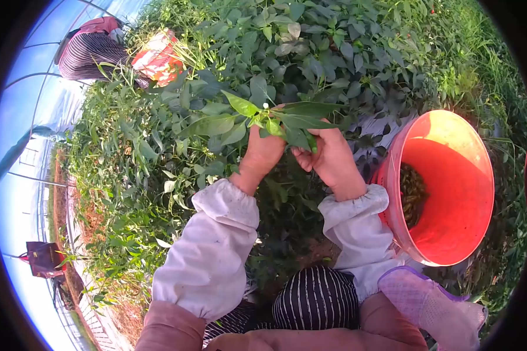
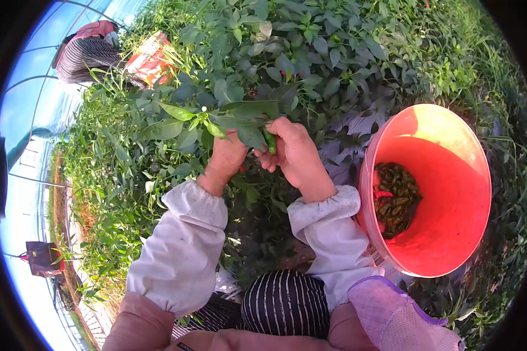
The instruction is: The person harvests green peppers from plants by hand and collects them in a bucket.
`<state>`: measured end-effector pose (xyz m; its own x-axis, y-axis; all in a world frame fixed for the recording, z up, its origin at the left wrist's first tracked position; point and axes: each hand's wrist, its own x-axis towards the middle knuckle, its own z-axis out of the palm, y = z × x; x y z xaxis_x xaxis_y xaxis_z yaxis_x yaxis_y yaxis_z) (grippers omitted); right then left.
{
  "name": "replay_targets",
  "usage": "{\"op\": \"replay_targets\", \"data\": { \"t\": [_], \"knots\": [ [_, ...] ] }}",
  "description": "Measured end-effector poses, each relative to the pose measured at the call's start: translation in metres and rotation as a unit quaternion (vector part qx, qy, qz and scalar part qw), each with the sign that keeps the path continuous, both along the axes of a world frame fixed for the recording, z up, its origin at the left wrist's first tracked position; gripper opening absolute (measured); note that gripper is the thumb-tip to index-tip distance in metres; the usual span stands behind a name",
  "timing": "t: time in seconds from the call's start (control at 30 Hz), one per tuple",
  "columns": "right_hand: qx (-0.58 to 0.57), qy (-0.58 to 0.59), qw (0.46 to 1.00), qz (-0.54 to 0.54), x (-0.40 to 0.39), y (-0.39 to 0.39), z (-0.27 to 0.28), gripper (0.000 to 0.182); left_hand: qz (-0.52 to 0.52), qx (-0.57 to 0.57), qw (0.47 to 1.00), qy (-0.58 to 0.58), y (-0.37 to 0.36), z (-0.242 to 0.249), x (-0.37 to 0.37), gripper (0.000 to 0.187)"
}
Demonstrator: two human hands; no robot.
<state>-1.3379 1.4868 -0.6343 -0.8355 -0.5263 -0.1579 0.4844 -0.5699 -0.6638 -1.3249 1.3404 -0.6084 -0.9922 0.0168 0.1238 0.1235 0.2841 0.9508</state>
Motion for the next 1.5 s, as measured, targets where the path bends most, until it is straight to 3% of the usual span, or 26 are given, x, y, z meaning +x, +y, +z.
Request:
{"op": "replay_targets", "data": {
  "t": [0.1,0.2,0.23,0.3,0.37,0.4,0.47,0.5,0.57,0.67,0.73,0.77,0.93,1.0,1.03,1.07,1.13,1.17,1.2,1.27,1.3,1.33,1.4,1.43,1.47,1.5],
  "knots": [
    [0.015,0.062,0.997,0.037,0.008,0.004,0.007,0.028,0.010,-0.154,0.988,0.015,-0.010,-0.019,-0.013,0.025],
    [0.093,0.192,0.971,0.110,0.021,0.005,0.024,0.022,0.116,0.090,0.989,0.025,-0.017,-0.023,-0.023,0.009],
    [0.044,0.142,0.988,0.033,0.015,0.006,0.023,0.022,0.082,0.206,0.975,0.028,-0.020,-0.021,-0.023,0.009],
    [-0.013,0.081,0.986,-0.148,-0.015,0.006,0.003,0.019,0.116,0.266,0.957,-0.003,-0.021,-0.019,-0.016,0.015],
    [0.190,0.129,0.956,-0.184,-0.048,0.009,-0.017,0.023,0.119,0.272,0.955,0.008,-0.020,-0.013,-0.013,0.017],
    [0.189,0.129,0.955,-0.188,-0.058,0.001,-0.028,0.023,0.109,0.279,0.954,-0.006,-0.016,-0.010,-0.012,0.019],
    [0.411,0.284,0.819,-0.284,-0.068,-0.024,-0.045,0.021,0.094,0.285,0.954,-0.023,-0.012,-0.009,-0.010,0.021],
    [0.492,0.291,0.763,-0.303,-0.067,-0.032,-0.047,0.026,0.105,0.262,0.959,-0.023,-0.012,-0.010,-0.008,0.021],
    [0.531,0.269,0.752,-0.282,-0.057,-0.037,-0.029,0.029,0.114,0.238,0.964,-0.020,-0.019,-0.019,-0.007,0.025],
    [0.593,0.288,0.695,-0.288,-0.057,-0.058,-0.036,0.034,0.075,-0.045,0.996,0.008,-0.027,-0.044,-0.006,0.033],
    [0.502,0.139,0.790,-0.323,-0.064,-0.069,-0.047,0.028,0.152,0.030,0.987,0.046,-0.008,-0.042,0.000,0.022],
    [0.514,0.236,0.743,-0.358,-0.058,-0.068,-0.054,0.024,0.182,0.052,0.980,0.056,-0.003,-0.044,0.002,0.020],
    [0.497,0.235,0.750,-0.369,-0.048,-0.046,-0.047,0.017,0.153,0.094,0.984,0.008,-0.002,-0.033,0.009,0.025],
    [0.437,0.352,0.731,-0.388,-0.053,-0.042,-0.075,0.021,0.183,0.111,0.976,-0.050,-0.005,-0.029,0.009,0.029],
    [0.182,0.081,0.948,-0.248,-0.038,-0.030,-0.038,0.025,0.094,0.128,0.986,-0.041,-0.002,-0.012,0.010,0.040],
    [0.183,0.082,0.948,-0.249,-0.029,-0.020,-0.023,0.025,0.093,0.130,0.986,-0.040,-0.008,-0.014,0.012,0.040],
    [0.101,-0.020,0.989,-0.104,-0.015,0.002,-0.008,0.045,0.062,-0.132,0.984,-0.102,-0.026,-0.036,0.018,0.029],
    [0.090,-0.023,0.993,-0.068,-0.007,0.006,-0.002,0.057,0.000,-0.303,0.950,0.072,-0.038,-0.057,0.019,0.027],
    [0.154,0.034,0.982,-0.103,0.007,0.010,0.011,0.055,0.003,-0.303,0.951,0.068,-0.042,-0.057,0.024,0.027],
    [0.282,0.179,0.916,-0.223,0.045,0.029,0.042,0.047,-0.047,-0.447,0.893,0.016,-0.046,-0.059,0.041,0.026],
    [0.371,0.269,0.836,-0.303,0.066,0.048,0.059,0.042,-0.092,-0.427,0.899,0.037,-0.052,-0.057,0.047,0.022],
    [0.462,0.372,0.691,-0.413,0.081,0.069,0.060,0.037,-0.091,-0.423,0.901,0.028,-0.059,-0.061,0.052,0.022],
    [0.519,0.322,0.586,-0.533,0.093,0.100,0.073,0.030,-0.218,-0.368,0.902,-0.058,-0.071,-0.069,0.061,0.021],
    [0.524,0.322,0.585,-0.530,0.092,0.113,0.079,0.030,-0.239,-0.402,0.880,-0.084,-0.075,-0.070,0.064,0.021],
    [0.678,0.355,0.402,-0.503,0.089,0.124,0.085,0.026,-0.243,-0.398,0.881,-0.087,-0.077,-0.072,0.073,0.021],
    [0.744,0.363,0.302,-0.474,0.091,0.126,0.085,0.025,-0.216,-0.393,0.892,-0.055,-0.076,-0.072,0.084,0.021]
  ]
}}
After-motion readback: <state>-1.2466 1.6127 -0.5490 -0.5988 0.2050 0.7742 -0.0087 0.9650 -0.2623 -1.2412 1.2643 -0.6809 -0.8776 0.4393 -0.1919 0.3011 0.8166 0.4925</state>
